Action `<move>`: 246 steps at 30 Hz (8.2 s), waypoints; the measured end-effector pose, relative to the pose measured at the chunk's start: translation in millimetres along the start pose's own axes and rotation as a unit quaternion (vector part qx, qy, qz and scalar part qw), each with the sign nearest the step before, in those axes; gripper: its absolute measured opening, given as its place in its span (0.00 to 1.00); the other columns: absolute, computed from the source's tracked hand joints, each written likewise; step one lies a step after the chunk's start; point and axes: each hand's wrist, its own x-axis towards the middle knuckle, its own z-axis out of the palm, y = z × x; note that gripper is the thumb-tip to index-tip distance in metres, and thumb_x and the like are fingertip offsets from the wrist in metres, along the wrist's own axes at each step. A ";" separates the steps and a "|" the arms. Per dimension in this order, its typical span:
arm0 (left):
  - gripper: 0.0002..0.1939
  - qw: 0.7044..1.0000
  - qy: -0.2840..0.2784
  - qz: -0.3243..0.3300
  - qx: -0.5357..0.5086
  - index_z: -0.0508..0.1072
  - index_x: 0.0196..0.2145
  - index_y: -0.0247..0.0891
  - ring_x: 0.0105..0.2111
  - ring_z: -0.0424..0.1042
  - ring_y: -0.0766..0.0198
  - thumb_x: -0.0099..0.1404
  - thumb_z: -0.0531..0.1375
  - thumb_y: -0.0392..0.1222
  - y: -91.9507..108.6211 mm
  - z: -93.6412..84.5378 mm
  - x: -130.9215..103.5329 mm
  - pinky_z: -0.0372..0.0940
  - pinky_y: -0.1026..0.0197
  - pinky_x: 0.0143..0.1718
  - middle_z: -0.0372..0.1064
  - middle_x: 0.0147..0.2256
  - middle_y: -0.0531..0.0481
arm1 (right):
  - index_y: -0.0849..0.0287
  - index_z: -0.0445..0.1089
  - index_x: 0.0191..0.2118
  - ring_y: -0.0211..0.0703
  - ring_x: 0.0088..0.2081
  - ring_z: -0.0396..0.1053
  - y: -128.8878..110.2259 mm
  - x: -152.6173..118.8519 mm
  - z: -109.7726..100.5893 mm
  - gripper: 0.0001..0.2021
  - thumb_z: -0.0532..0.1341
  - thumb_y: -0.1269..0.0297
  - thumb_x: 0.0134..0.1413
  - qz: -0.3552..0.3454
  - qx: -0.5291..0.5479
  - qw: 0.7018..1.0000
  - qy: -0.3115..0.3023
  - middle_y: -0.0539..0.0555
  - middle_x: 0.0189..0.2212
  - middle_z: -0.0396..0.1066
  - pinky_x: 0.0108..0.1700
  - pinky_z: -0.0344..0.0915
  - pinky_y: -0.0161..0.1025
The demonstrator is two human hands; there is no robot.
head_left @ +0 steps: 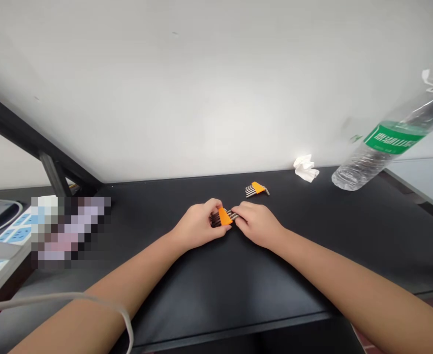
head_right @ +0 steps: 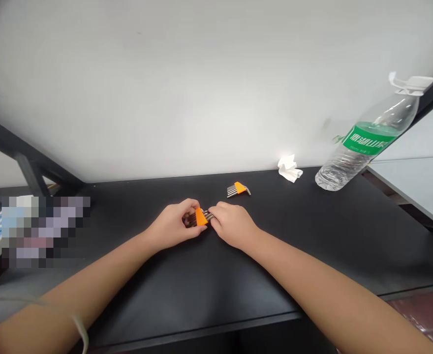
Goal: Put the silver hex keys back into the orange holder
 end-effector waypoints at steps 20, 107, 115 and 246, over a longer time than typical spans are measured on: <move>0.14 1.000 0.000 0.018 0.025 0.70 0.41 0.45 0.27 0.69 0.64 0.58 0.65 0.49 1.8 -5.7 1.4 0.63 0.62 0.30 0.71 0.29 0.57 | 0.59 0.71 0.36 0.42 0.31 0.69 8.8 0.7 -14.5 0.11 0.53 0.69 0.67 0.023 -0.166 0.986 -0.013 0.54 0.32 0.74 0.32 0.53 0.39; 0.22 0.936 0.100 0.327 0.083 0.67 0.57 0.43 0.35 0.75 0.61 0.67 0.64 0.46 3.8 6.4 -3.9 0.69 0.55 0.44 0.76 0.35 0.50 | 0.59 0.68 0.31 0.35 0.27 0.58 11.8 3.3 -31.5 0.17 0.68 0.51 0.59 0.118 0.536 0.813 -0.195 0.45 0.23 0.63 0.32 0.55 0.36; 0.22 0.929 0.093 0.337 0.124 0.67 0.59 0.43 0.40 0.77 0.59 0.69 0.63 0.45 9.4 2.9 -5.6 0.68 0.53 0.47 0.78 0.42 0.47 | 0.60 0.69 0.31 0.32 0.25 0.56 13.8 3.4 -28.5 0.15 0.73 0.59 0.53 0.131 0.654 0.710 -0.224 0.46 0.24 0.67 0.29 0.51 0.34; 0.25 0.976 0.023 0.156 0.154 0.73 0.56 0.44 0.46 0.76 0.52 0.65 0.64 0.55 -19.3 -3.7 8.6 0.70 0.51 0.50 0.77 0.45 0.45 | 0.56 0.76 0.44 0.49 0.47 0.70 38.2 0.3 -39.6 0.07 0.61 0.67 0.63 -0.023 0.032 0.995 -0.092 0.57 0.43 0.73 0.50 0.70 0.47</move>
